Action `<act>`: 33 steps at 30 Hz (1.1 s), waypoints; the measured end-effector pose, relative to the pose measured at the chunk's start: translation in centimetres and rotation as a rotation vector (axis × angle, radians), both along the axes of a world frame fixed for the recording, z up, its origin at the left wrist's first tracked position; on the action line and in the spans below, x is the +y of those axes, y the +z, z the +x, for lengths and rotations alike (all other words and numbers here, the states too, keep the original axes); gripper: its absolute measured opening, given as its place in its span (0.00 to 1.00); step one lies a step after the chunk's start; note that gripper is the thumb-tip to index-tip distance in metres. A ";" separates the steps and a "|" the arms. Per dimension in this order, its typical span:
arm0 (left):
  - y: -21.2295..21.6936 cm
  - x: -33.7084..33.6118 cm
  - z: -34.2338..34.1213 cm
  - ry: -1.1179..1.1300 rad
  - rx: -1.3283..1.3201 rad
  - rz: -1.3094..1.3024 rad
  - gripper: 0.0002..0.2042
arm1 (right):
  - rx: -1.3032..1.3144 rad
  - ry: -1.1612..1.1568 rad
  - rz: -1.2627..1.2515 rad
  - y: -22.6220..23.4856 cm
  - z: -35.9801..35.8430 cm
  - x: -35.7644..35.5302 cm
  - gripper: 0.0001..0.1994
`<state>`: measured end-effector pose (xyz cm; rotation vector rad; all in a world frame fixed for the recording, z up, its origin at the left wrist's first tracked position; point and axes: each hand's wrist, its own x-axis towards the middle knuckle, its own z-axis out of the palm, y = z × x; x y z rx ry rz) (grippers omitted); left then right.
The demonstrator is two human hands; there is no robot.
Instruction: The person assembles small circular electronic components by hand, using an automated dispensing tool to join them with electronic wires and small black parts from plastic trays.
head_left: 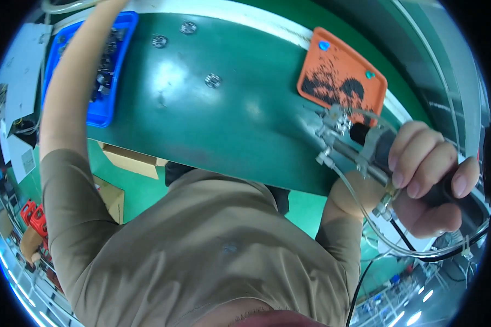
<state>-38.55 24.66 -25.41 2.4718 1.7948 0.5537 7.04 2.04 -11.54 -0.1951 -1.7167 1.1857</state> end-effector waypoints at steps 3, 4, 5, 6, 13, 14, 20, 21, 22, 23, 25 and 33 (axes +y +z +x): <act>2.1 -1.4 2.0 -0.068 0.030 -0.009 0.10 | -0.075 0.050 -0.023 0.2 1.0 0.5 0.22; 3.4 -2.5 3.2 -0.089 0.020 -0.006 0.10 | -0.080 0.064 -0.024 0.3 1.2 0.5 0.22; 5.0 -4.1 5.3 -0.120 -0.063 0.007 0.11 | -0.083 0.077 -0.019 0.3 1.3 0.8 0.22; 6.3 -6.5 7.8 -0.087 -0.183 -0.050 0.10 | -0.092 0.076 -0.022 0.3 1.1 0.9 0.22; 0.6 -21.1 20.1 -0.607 -0.395 -0.044 0.06 | -0.254 0.212 -0.039 0.9 2.2 1.6 0.22; -0.5 -22.3 21.0 -0.629 -0.406 -0.106 0.06 | -0.255 0.223 -0.034 0.8 2.1 1.5 0.22; -1.9 -23.2 21.6 -0.617 -0.367 -0.091 0.08 | -0.198 0.207 -0.006 0.7 0.8 1.0 0.22; -1.8 -23.4 21.6 -0.603 -0.431 -0.092 0.08 | -0.195 0.209 -0.007 -0.1 0.7 0.9 0.22; -1.7 -23.4 21.8 -0.597 -0.496 -0.093 0.09 | -0.064 0.163 0.031 -1.4 0.5 0.5 0.22; -1.7 -23.3 22.2 -0.602 -0.497 -0.094 0.09 | 0.068 0.117 0.069 -2.0 0.4 0.2 0.23; -2.2 -23.2 22.9 -0.561 -0.564 -0.036 0.08 | -0.047 0.144 0.033 -0.4 0.0 0.4 0.23; -2.7 -22.4 22.5 -0.674 -0.566 -0.054 0.06 | 0.053 0.363 0.040 -1.6 -2.6 2.6 0.24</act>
